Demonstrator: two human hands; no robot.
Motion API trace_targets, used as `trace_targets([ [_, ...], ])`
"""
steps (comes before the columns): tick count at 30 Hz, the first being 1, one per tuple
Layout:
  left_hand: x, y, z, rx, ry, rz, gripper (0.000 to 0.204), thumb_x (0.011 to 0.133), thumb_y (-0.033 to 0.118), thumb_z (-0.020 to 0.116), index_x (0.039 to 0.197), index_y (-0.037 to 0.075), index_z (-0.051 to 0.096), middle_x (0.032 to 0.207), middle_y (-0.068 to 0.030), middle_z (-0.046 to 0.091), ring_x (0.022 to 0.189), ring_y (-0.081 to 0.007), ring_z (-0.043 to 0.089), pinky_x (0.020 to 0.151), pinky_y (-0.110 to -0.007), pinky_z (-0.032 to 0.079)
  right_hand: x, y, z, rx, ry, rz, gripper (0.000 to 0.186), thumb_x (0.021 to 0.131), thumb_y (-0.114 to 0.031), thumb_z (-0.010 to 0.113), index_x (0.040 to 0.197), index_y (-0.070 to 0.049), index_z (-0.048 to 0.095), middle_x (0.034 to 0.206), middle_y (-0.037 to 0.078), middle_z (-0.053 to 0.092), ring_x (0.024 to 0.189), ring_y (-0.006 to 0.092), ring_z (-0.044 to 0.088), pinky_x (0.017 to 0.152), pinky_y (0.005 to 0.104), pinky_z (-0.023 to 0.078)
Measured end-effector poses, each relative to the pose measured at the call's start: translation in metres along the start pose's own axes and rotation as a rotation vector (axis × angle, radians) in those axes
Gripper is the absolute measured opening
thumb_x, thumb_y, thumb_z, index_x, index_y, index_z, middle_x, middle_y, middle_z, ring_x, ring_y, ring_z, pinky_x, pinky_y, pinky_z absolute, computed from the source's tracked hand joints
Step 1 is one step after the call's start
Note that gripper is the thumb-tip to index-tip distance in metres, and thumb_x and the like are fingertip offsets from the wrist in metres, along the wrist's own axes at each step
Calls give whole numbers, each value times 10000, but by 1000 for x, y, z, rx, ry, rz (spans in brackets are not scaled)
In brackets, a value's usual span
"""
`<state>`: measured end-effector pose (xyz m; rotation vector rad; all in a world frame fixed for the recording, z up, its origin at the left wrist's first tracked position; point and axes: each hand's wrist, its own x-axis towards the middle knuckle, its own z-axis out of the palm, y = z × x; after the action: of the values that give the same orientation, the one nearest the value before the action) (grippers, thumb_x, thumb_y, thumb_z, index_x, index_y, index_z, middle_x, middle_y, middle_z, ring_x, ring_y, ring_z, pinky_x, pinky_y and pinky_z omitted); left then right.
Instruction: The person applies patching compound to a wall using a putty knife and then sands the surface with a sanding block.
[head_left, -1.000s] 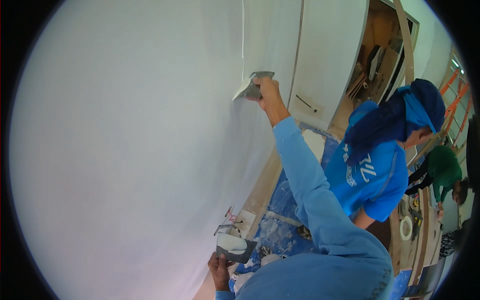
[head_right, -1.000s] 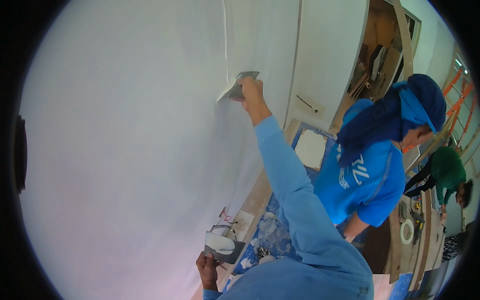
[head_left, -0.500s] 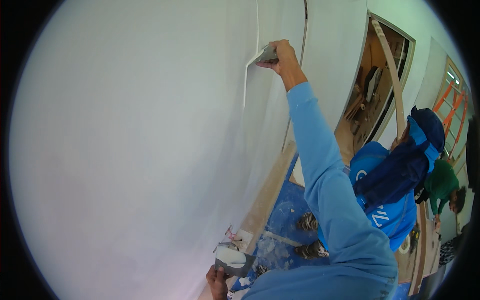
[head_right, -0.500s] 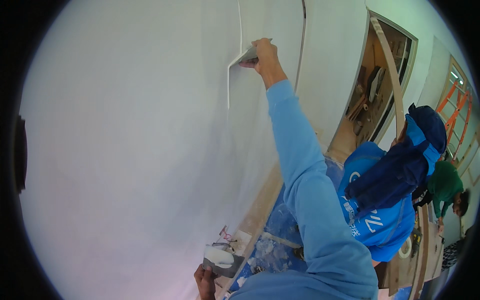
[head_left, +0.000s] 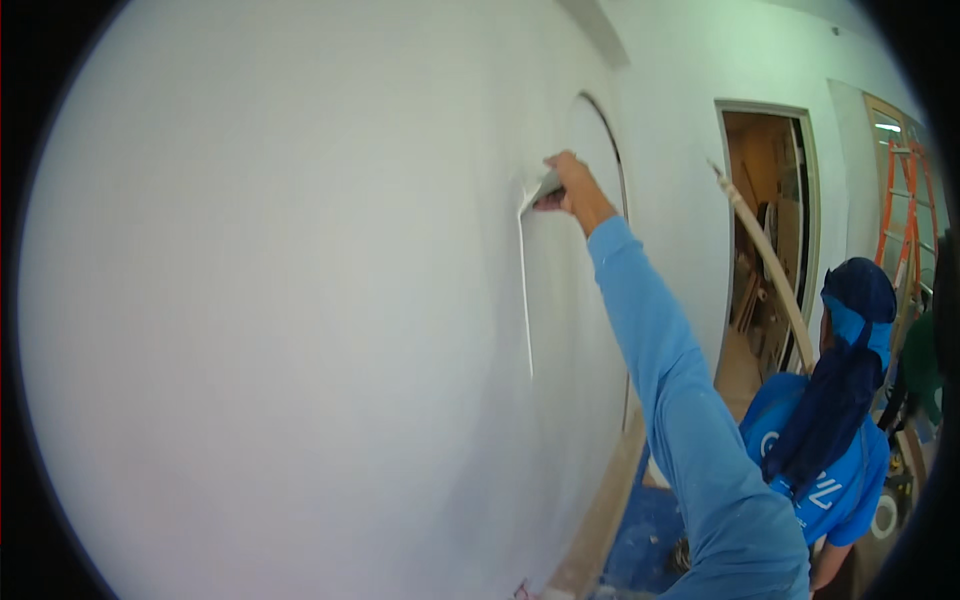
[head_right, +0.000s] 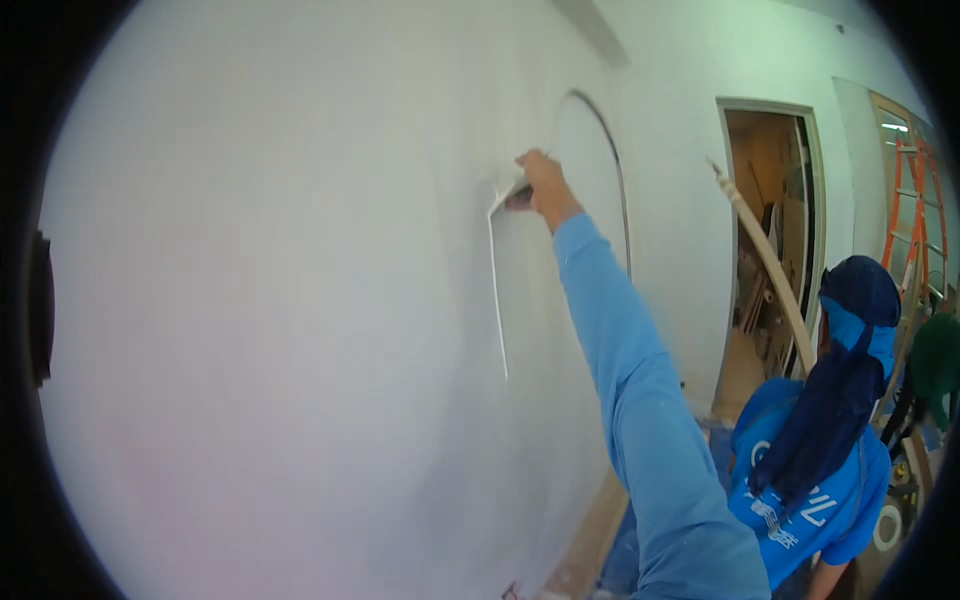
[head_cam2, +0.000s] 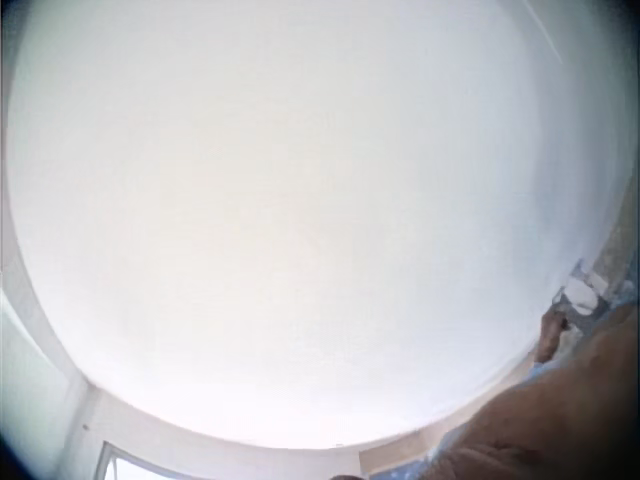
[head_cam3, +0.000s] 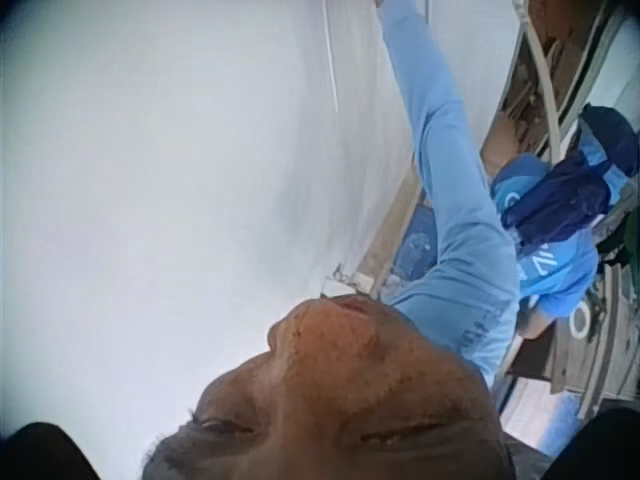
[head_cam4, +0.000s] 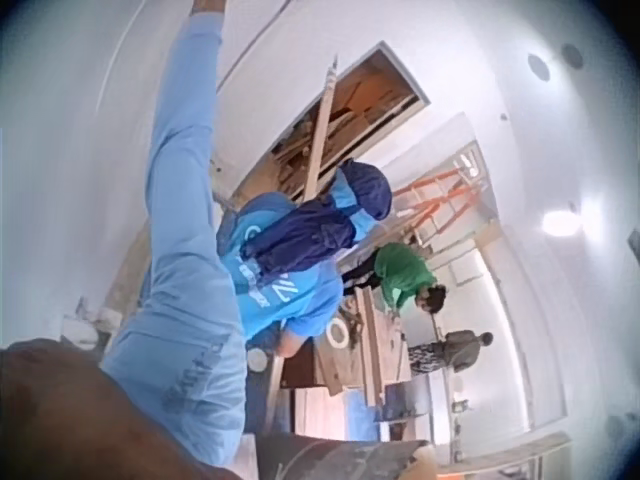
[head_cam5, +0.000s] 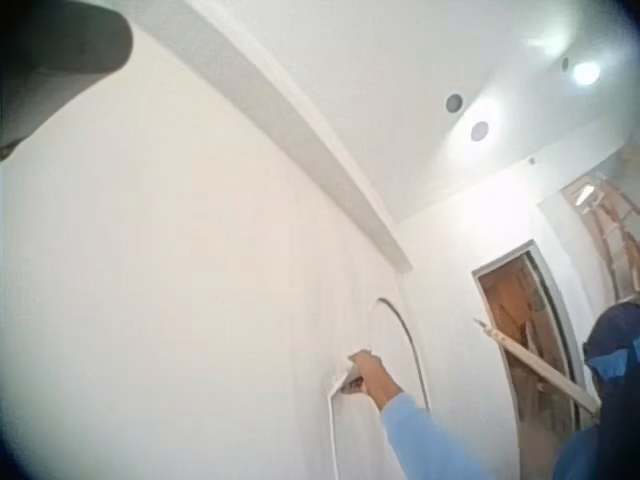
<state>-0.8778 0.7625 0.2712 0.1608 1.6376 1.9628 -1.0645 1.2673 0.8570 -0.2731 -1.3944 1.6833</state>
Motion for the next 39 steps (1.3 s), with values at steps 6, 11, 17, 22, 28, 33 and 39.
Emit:
trace_targets([
  [6,15,30,-14,-21,-30,7,281,959,299,599,958,18,619,730,-24,575,652,-118,528,591,-289,460,-7,-64,63,-25,21,-163,484,855,-181,572,1181,159,458,1080,319,570,775,435,657,656,574,579],
  [11,16,39,-24,-16,-23,-6,283,963,299,593,987,18,608,754,-31,580,674,-124,535,607,-292,466,-3,-85,88,-104,-29,-255,509,827,-154,642,1175,170,463,1049,322,576,810,426,654,659,563,593],
  [17,6,40,-30,-32,-26,5,289,966,300,587,1021,17,594,782,-38,587,699,-131,544,625,-295,473,-21,-102,103,-151,-123,-414,522,821,-136,667,1176,189,464,1100,311,568,874,391,652,713,545,600],
  [22,-12,37,-36,-42,-80,75,296,970,301,582,1049,16,582,806,-44,593,720,-137,551,641,-298,479,-82,-80,83,-400,-165,-542,341,806,-155,695,958,131,589,957,211,613,822,249,589,618,374,480],
  [28,-13,40,13,-81,-20,205,293,973,283,557,866,18,623,723,-17,579,658,-115,523,620,-276,461,-200,84,-53,-421,-260,-707,223,797,-179,677,750,29,609,617,8,518,569,100,450,507,313,365],
  [33,-10,60,40,-408,-10,220,227,920,188,573,951,-30,627,843,-58,624,721,-124,575,601,-287,473,-358,156,-103,-706,-581,-256,129,846,-72,660,920,34,653,718,69,598,620,125,536,539,287,423],
  [39,3,69,60,-784,-71,35,271,893,54,453,1098,-97,546,1082,-164,633,1001,-225,622,875,-343,516,-479,189,-137,-504,-730,-364,345,829,55,627,1165,-16,663,949,147,671,797,280,664,695,325,524],
])
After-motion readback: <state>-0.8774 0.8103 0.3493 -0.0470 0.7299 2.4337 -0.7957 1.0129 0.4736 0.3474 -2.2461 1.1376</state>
